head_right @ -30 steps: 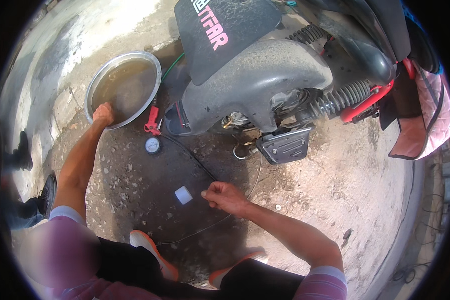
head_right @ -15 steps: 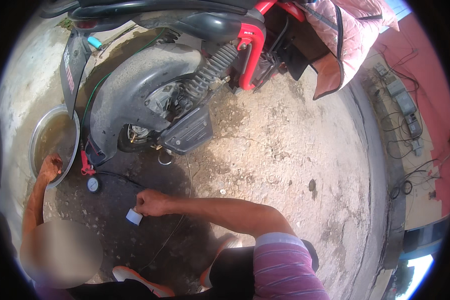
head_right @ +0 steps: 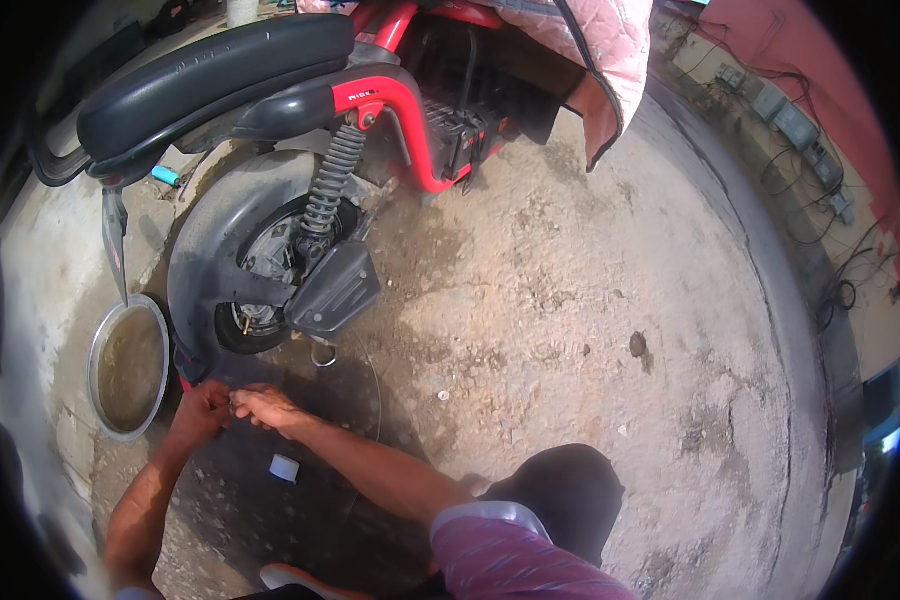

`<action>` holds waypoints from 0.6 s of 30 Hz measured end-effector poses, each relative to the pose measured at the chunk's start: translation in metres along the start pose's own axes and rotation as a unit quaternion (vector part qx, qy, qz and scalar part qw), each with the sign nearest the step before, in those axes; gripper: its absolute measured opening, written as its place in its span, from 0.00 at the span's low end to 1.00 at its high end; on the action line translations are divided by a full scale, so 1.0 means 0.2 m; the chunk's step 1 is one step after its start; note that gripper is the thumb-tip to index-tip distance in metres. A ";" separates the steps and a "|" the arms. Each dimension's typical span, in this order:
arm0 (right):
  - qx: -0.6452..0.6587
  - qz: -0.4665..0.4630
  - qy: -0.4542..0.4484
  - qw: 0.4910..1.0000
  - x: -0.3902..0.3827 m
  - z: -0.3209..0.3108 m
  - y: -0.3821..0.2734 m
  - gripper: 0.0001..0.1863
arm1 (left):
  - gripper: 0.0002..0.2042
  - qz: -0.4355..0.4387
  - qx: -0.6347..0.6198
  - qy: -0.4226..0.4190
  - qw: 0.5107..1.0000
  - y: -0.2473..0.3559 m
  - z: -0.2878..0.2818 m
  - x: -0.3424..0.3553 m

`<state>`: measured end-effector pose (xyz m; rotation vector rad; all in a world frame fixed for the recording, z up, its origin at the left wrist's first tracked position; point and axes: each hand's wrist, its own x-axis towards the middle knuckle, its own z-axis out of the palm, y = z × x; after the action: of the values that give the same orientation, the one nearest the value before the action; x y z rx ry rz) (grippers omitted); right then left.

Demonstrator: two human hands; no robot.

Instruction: The person squats beside a motorcycle and applies a spray lubricant to the rear brake assembly. They then use a tire inflator to pressurize the rear tire, repeatedly attaching and detaching the inflator nozzle. Finally, they stand and walk through the workshop area.

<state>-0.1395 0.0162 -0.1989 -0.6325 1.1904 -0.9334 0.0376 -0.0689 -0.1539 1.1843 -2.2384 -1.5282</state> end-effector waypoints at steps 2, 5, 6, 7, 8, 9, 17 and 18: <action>-0.025 -0.023 -0.005 0.999 0.01 -0.10 0.02 0.14 | 0.11 0.022 0.072 0.015 0.997 0.07 0.10 0.04; -0.050 -0.064 0.027 0.996 0.06 -0.27 0.05 0.13 | 0.15 0.105 0.159 0.067 0.979 0.15 0.25 0.12; -0.056 -0.061 0.035 0.996 0.05 -0.29 0.03 0.13 | 0.15 0.127 0.166 0.086 0.974 0.16 0.29 0.14; -0.055 -0.061 0.054 0.995 0.05 -0.32 0.02 0.14 | 0.14 0.110 0.118 0.096 0.982 0.18 0.33 0.16; -0.055 -0.047 0.060 0.996 0.04 -0.36 0.00 0.14 | 0.13 0.092 0.070 0.105 0.988 0.20 0.36 0.18; -0.054 -0.032 0.064 0.996 0.00 -0.37 -0.06 0.14 | 0.13 0.071 0.022 0.114 0.991 0.20 0.39 0.19; 0.056 -0.101 0.129 0.985 0.03 -0.38 -0.06 0.14 | 0.03 0.008 -0.294 0.153 0.944 0.16 0.52 0.27; 0.058 -0.114 0.126 0.984 0.05 -0.39 -0.05 0.14 | 0.03 0.010 -0.309 0.149 0.939 0.16 0.53 0.27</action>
<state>-0.2156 0.0070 -0.2175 -0.5776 1.2929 -1.2974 -0.0735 -0.0274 -0.1895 1.0883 -1.4127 -1.7169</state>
